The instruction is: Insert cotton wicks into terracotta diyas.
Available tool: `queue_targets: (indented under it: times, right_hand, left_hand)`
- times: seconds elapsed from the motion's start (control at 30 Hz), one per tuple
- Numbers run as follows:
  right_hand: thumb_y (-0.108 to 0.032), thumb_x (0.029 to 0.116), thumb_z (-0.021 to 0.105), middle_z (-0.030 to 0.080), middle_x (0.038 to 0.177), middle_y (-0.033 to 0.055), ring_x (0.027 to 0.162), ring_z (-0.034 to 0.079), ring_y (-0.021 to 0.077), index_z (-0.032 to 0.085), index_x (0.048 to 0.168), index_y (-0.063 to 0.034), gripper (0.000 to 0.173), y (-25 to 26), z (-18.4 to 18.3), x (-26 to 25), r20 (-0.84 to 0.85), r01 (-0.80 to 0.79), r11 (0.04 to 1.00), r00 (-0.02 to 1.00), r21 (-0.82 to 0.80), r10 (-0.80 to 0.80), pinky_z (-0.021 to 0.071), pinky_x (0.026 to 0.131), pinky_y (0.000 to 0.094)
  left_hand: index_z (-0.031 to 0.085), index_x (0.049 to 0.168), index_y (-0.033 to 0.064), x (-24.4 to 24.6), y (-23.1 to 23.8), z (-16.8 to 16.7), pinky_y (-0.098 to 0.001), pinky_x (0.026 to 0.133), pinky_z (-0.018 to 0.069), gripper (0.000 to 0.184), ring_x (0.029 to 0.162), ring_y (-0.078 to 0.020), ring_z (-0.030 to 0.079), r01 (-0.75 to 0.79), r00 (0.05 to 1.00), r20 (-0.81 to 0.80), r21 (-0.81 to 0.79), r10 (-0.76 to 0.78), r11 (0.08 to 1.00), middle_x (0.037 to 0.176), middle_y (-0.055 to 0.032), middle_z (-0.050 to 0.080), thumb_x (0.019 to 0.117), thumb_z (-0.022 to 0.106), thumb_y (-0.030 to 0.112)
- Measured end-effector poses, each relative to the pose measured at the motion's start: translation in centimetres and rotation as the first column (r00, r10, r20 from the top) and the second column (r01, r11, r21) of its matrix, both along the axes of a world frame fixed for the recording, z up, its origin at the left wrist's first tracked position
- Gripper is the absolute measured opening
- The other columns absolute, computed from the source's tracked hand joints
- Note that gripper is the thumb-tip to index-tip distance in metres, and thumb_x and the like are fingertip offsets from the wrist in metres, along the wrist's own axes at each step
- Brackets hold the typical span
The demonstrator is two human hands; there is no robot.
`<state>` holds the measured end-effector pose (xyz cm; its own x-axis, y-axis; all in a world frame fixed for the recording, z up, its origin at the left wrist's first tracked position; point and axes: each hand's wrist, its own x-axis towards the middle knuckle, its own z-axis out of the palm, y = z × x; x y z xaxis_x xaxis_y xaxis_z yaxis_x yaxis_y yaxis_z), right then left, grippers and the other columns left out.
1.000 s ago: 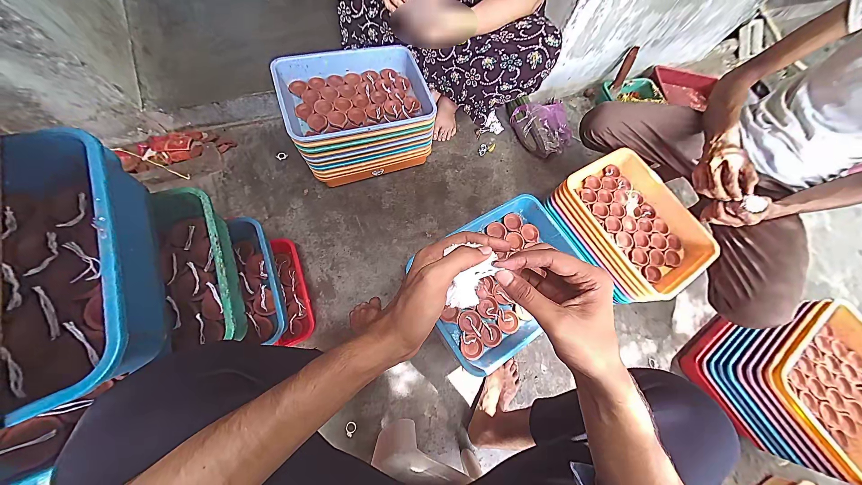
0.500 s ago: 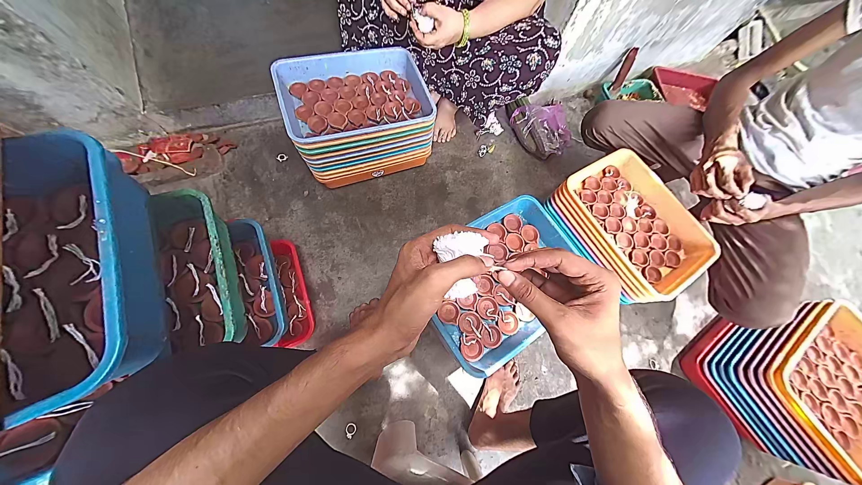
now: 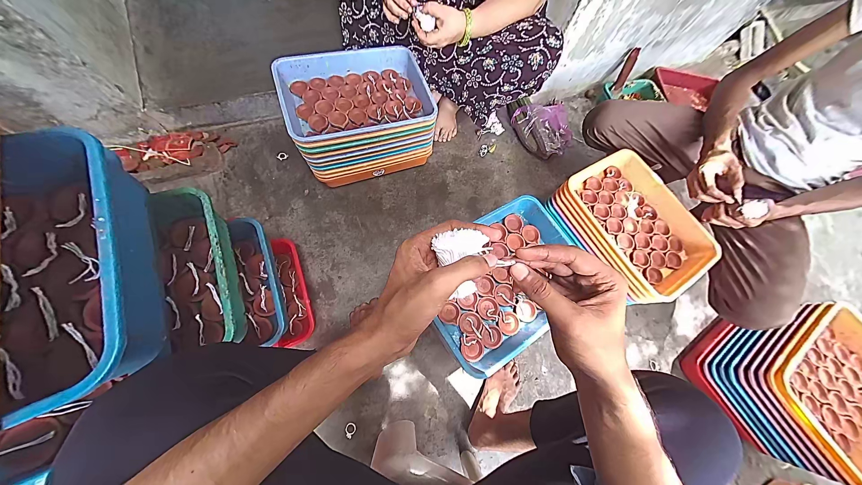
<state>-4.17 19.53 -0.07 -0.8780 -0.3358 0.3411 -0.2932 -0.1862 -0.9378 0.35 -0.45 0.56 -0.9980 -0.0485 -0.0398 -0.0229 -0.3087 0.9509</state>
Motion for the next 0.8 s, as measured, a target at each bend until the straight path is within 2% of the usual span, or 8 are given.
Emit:
queue_targets:
  times: [0.2,0.4,0.63,0.8]
  right_hand:
    - [0.005,0.0872,0.077,0.075,0.101,0.0143,0.085,0.073,0.0183,0.075,0.112,0.0017,0.025,-0.13,-0.25,0.05,0.065,-0.015,0.999,0.998,-0.051,0.018,0.0642,0.080,0.0326]
    - [0.007,0.0860,0.077,0.075,0.102,0.0146,0.086,0.073,0.0176,0.075,0.112,0.0025,0.027,-0.39,-0.34,0.14,0.054,-0.031,0.997,0.998,-0.075,0.035,0.0639,0.082,0.0326]
    - [0.010,0.0808,0.081,0.076,0.100,0.0145,0.086,0.075,0.0205,0.075,0.111,0.0027,0.032,-0.54,-0.32,0.15,-0.016,-0.012,0.998,1.000,-0.068,0.011,0.0651,0.083,0.0350]
    - [0.008,0.0812,0.081,0.077,0.102,0.0139,0.086,0.075,0.0204,0.076,0.112,0.0025,0.031,-0.40,-0.09,0.16,-0.117,-0.007,1.000,0.993,-0.019,0.004,0.0653,0.082,0.0356]
  left_hand:
    - [0.068,0.125,0.0057,0.03,0.12,0.01,-0.0343,0.083,0.0601,0.026,0.092,-0.0206,0.070,0.038,0.997,-0.069,-0.014,-0.039,0.999,0.107,-0.0133,0.071,0.0991,0.063,0.005]
    - [0.068,0.123,0.0044,0.14,0.28,0.11,-0.0327,0.081,0.0612,0.028,0.092,-0.0201,0.070,0.016,0.994,-0.109,-0.070,-0.024,0.997,0.106,-0.0125,0.072,0.0952,0.066,0.002]
    - [0.068,0.120,0.0033,0.26,0.33,0.28,-0.0313,0.077,0.0622,0.029,0.088,-0.0195,0.071,-0.014,0.990,-0.141,-0.101,0.000,0.995,0.102,-0.0119,0.072,0.0920,0.071,0.000]
    - [0.068,0.120,0.0030,0.24,0.36,0.24,-0.0318,0.077,0.0628,0.028,0.088,-0.0198,0.071,-0.034,0.986,-0.164,-0.110,0.016,0.993,0.102,-0.0119,0.072,0.0927,0.070,0.000]
